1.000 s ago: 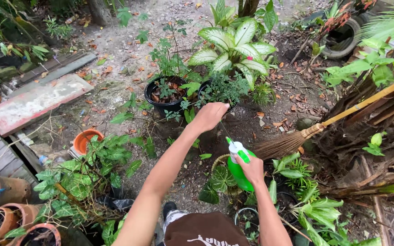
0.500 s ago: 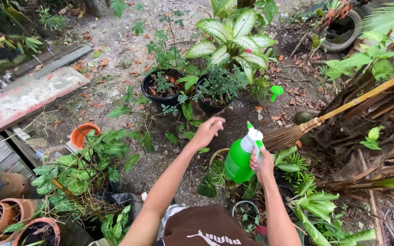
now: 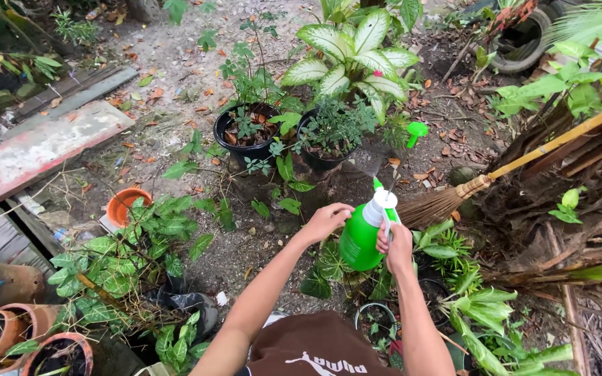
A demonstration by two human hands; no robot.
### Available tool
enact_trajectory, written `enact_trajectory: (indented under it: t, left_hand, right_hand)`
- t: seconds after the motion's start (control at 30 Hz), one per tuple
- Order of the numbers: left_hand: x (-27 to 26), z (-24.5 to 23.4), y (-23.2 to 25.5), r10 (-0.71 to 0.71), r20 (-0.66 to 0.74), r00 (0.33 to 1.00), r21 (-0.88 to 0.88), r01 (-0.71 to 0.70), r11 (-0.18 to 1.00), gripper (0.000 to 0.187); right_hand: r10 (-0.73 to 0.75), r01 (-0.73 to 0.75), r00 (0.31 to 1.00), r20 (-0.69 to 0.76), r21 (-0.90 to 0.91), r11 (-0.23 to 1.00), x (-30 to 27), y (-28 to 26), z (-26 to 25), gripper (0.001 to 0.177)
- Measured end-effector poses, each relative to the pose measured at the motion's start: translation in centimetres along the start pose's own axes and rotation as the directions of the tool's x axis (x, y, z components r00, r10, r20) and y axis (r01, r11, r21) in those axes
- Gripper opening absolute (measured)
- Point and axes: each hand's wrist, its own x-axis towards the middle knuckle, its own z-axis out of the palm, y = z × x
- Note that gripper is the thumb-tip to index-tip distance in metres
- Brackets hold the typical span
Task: The person uses a green handheld pump sprayer to water multiple potted plants in an outdoor area. They move between different groups of plants, spraying the leaves and soil of each pot.
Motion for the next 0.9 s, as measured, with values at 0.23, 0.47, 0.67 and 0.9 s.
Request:
enact_trajectory:
  t: [0.23,0.47,0.67,0.9]
  left_hand:
    - [0.3,0.2,0.0,0.014,0.052,0.999,0.041,-0.016,0.999,0.04]
    - [-1.5,-0.1,0.6,0.002,0.1,0.995,0.008,-0.003,1.0,0.055]
    - [-1.2,-2.4,-0.1,-0.014,0.14,0.99,-0.003,0.014,1.0,0.058]
    - [-1.0,-6.8,0.2,0.007,0.246,0.969,0.004,-0.009,1.0,0.057]
  right_hand:
    - [-0.023,0.023,1.0,-0.018,0.014,1.0,-0.3,-0.3,0.9,0.022]
    - [-0.073,0.073,0.997,-0.036,-0.002,0.997,-0.8,-0.7,2.8,0.03]
    - [-0.061,0.062,0.996,-0.07,0.016,0.998,0.1,0.8,4.6,0.028]
    - [-0.071,0.071,0.988,-0.134,-0.004,0.997,1.1,2.5,8.5,0.022]
